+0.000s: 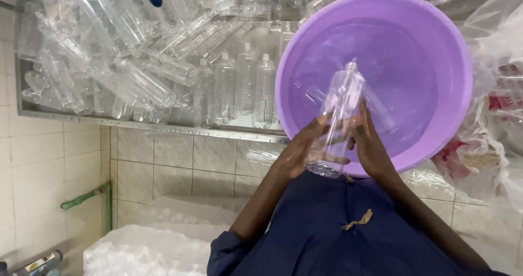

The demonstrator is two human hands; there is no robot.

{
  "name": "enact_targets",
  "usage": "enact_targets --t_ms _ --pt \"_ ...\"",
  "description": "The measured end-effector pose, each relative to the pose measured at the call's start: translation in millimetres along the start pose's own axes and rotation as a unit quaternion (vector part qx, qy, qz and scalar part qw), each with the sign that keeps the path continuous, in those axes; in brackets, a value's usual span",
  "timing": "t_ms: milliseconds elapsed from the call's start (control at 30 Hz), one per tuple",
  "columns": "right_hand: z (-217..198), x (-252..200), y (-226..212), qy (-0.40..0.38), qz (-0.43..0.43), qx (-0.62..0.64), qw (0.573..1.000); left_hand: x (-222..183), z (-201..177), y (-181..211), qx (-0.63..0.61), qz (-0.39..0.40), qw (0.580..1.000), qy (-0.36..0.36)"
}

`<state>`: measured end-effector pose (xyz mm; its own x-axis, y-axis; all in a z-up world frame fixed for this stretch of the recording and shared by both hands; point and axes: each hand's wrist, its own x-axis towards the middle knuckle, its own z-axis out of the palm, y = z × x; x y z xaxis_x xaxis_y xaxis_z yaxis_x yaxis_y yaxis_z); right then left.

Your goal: Rinsing plastic bottles in a basin of water and placing them into a large plastic bag.

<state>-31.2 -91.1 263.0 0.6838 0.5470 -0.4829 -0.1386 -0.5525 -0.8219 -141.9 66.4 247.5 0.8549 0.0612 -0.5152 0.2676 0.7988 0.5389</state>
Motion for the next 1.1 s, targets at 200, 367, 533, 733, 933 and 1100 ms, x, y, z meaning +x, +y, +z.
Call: enact_targets --t_ms 200,367,533,733,933,1100 --pt "-25 54 60 0.031 -0.166 -0.237 0.957 3 -127 -7 -0.028 0.228 0.933 -0.277" --pt "-58 103 131 0.114 -0.187 -0.404 0.888 -16 -143 101 0.263 0.149 0.901 0.310" --pt "-54 132 104 -0.019 -0.058 -0.308 0.949 21 -165 76 0.458 0.276 0.729 0.428" --pt "-63 162 125 -0.076 -0.014 -0.231 0.970 74 -37 -63 0.112 0.078 0.948 0.287" --pt "-62 158 129 -0.118 0.039 -0.050 0.991 189 -82 -156 0.060 0.009 0.954 0.295" --pt "-69 113 140 -0.144 0.052 0.184 0.971 161 -66 -144 0.149 0.022 0.945 0.292"
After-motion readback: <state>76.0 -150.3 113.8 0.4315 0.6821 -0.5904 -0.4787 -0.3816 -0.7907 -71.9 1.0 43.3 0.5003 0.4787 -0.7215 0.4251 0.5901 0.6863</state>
